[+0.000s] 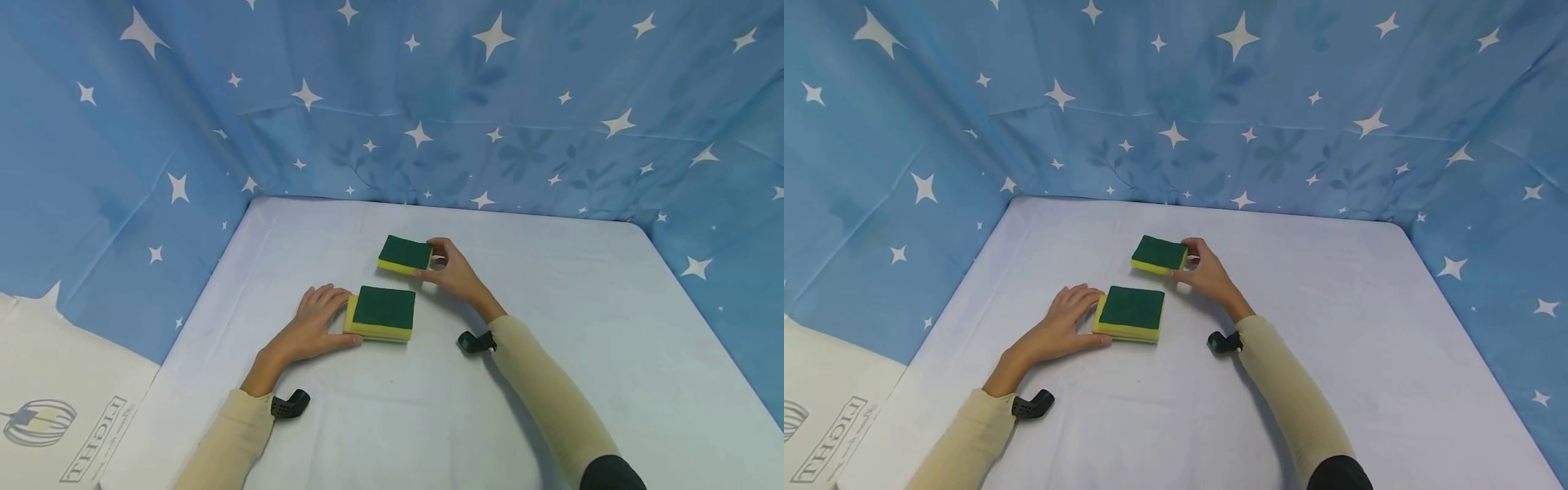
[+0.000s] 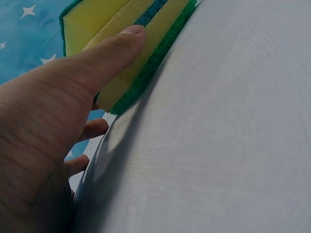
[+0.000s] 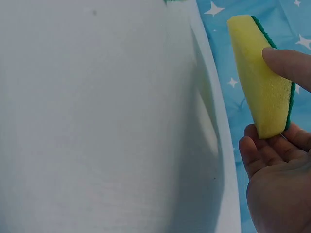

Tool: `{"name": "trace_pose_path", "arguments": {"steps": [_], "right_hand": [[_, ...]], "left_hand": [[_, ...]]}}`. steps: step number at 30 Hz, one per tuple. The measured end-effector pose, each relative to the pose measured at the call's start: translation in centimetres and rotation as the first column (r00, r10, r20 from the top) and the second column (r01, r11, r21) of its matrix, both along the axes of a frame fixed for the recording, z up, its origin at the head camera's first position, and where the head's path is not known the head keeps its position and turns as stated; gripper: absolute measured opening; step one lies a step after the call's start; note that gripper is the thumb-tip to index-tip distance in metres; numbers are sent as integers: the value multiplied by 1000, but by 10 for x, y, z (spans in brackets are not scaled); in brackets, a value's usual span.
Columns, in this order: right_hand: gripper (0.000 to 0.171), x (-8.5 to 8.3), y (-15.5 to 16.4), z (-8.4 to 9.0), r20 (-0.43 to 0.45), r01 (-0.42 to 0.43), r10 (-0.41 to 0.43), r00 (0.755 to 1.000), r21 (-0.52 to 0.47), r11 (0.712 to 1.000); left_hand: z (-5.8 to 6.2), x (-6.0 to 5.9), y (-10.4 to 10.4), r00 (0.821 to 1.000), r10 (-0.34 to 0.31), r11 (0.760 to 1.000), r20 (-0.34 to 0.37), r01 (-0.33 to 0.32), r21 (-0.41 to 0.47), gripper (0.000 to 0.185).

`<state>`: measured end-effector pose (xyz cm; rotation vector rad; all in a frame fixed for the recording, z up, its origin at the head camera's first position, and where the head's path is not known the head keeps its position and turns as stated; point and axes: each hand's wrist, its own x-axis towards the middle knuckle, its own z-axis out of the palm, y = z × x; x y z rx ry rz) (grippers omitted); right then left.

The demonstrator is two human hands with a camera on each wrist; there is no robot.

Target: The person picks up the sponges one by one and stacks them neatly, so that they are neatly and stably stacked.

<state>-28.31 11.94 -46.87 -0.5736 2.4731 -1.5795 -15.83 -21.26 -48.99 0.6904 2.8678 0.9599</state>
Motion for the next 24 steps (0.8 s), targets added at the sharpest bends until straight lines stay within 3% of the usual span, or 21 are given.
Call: {"name": "trace_pose_path", "arguments": {"steps": [14, 24], "right_hand": [[77, 20, -3, 12, -81, -72, 64, 995, -98, 993], [74, 37, -2, 20, -119, -101, 90, 989, -88, 991]], "left_hand": [[0, 5, 2, 1000, 0, 1000, -4, 1, 12, 85], [-3, 11, 6, 1000, 5, 1000, -12, -5, 2, 86]]}}
